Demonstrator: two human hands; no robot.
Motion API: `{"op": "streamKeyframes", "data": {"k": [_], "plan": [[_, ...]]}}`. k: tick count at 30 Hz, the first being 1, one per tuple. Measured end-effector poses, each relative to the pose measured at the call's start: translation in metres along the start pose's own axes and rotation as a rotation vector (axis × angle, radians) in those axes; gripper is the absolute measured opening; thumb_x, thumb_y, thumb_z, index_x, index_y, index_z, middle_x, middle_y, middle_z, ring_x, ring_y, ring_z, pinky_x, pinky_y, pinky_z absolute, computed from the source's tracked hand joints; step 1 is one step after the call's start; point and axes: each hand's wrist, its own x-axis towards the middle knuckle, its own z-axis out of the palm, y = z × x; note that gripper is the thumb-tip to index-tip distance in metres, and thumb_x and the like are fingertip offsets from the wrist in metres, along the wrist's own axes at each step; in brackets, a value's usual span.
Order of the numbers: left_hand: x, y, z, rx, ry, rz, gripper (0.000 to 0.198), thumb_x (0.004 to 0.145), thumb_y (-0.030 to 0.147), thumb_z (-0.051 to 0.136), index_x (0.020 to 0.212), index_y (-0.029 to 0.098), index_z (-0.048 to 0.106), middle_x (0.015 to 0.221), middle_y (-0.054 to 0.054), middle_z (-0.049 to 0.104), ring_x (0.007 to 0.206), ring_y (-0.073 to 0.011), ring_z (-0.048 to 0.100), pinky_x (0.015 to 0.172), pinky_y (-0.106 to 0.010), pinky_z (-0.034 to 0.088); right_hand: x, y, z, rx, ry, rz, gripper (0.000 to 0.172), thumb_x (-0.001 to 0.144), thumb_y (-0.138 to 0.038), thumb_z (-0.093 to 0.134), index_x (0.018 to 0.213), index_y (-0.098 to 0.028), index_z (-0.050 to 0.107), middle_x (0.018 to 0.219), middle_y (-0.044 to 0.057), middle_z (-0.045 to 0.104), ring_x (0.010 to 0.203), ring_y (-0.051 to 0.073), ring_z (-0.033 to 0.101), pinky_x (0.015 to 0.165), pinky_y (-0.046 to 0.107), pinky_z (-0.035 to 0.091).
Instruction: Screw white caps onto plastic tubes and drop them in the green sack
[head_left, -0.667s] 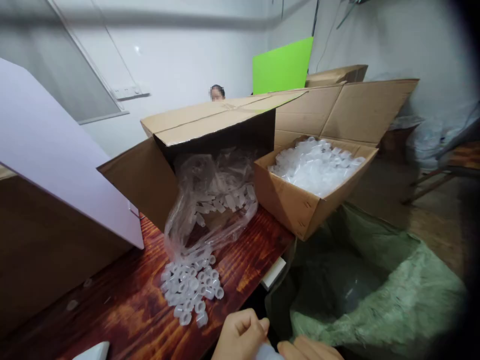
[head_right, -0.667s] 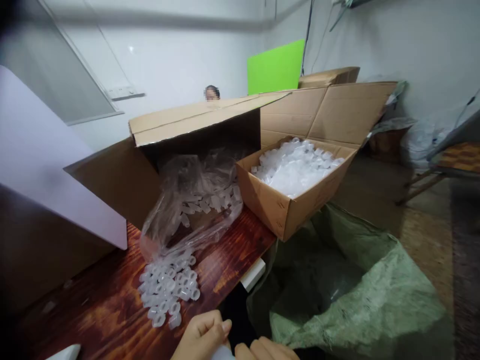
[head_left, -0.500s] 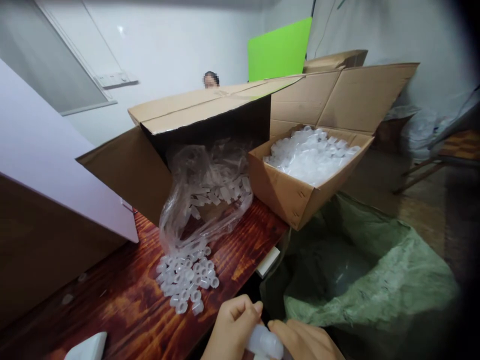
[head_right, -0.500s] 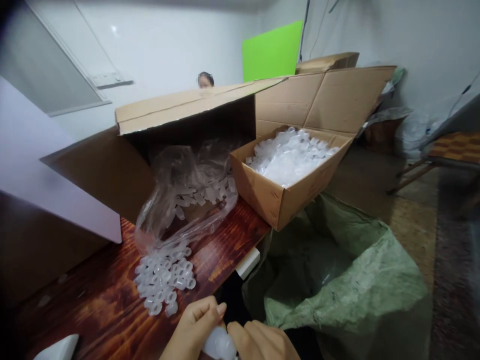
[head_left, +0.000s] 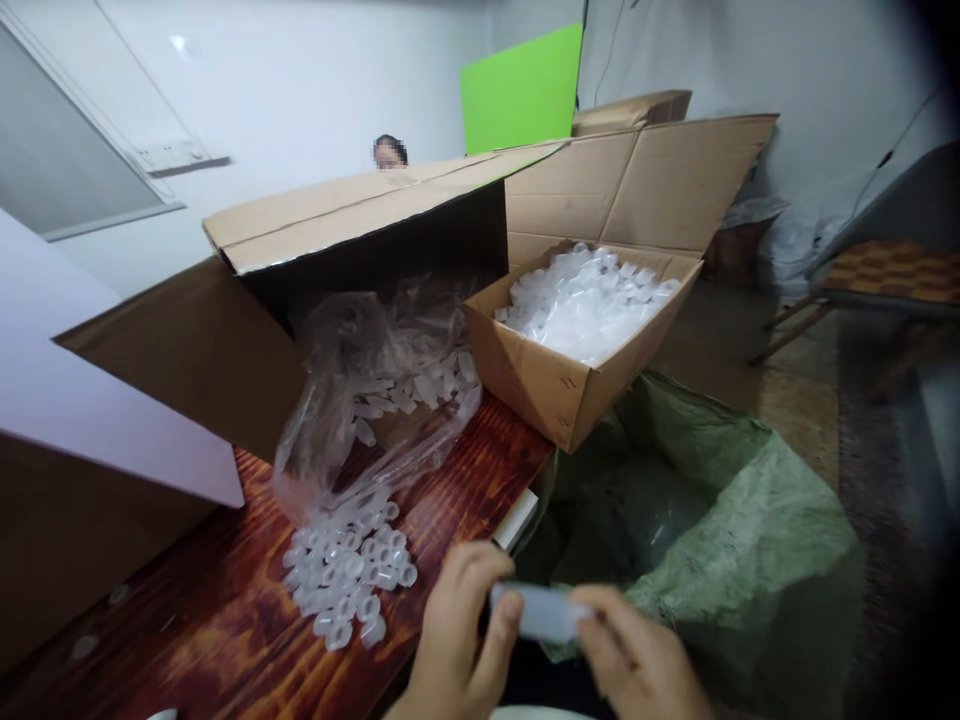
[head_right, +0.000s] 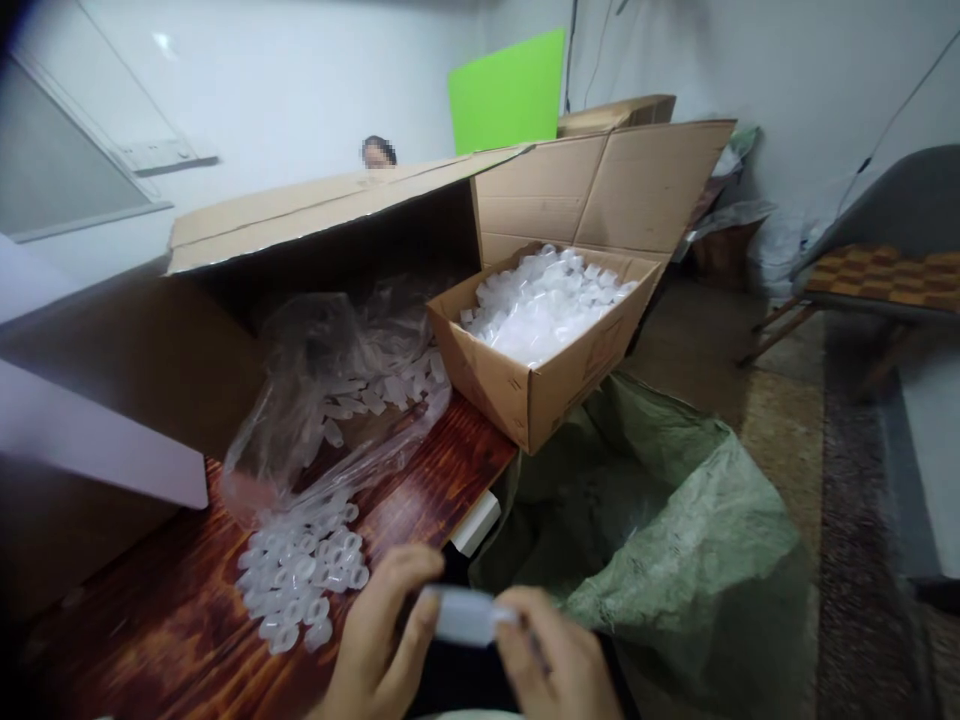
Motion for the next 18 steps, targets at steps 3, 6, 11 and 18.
{"op": "streamKeyframes", "data": {"k": [3,6,11,18], "plan": [[0.036,-0.023,-0.023,0.223,0.143,-0.045,0.034,0.097,0.037,0.041,0.124,0.018,0.051,0.118,-0.012,0.059,0.110,-0.0224,0.056,0.094,-0.035,0.046,0.017,0.013,-0.035,0.418,0.342,0.300,0.061,0.078,-0.061,0.067,0.125,-0.023,0.056,0.057,-0.006,0.052,0.043,0.009,0.045,0.038,0.016,0.036],[0.068,-0.060,-0.051,0.509,0.182,-0.175,0.043,0.094,0.050,0.040,0.116,0.015,0.053,0.116,-0.013,0.059,0.112,-0.0256,0.055,0.098,-0.039,0.044,0.020,0.025,-0.060,0.813,0.398,0.512,0.070,0.069,-0.052,0.079,0.127,-0.021,0.054,0.064,-0.005,0.054,0.044,0.008,0.044,0.035,0.015,0.036],[0.104,-0.115,-0.083,0.677,0.134,-0.325,0.054,0.091,0.048,0.037,0.121,0.006,0.053,0.118,-0.020,0.060,0.114,-0.0314,0.055,0.099,-0.043,0.043,0.001,0.029,-0.057,1.411,0.298,0.821,0.054,0.062,-0.023,0.084,0.110,-0.015,0.061,0.067,-0.005,0.052,0.043,0.004,0.041,0.031,0.012,0.031],[0.136,-0.142,-0.099,0.929,-0.004,-0.549,0.058,0.091,0.047,0.039,0.129,0.004,0.052,0.108,-0.026,0.064,0.102,-0.0378,0.063,0.083,-0.043,0.049,-0.004,-0.005,-0.027,1.656,0.200,1.069,0.056,0.057,-0.021,0.087,0.107,-0.018,0.062,0.077,-0.001,0.060,0.051,0.009,0.051,0.036,0.016,0.041]]}}
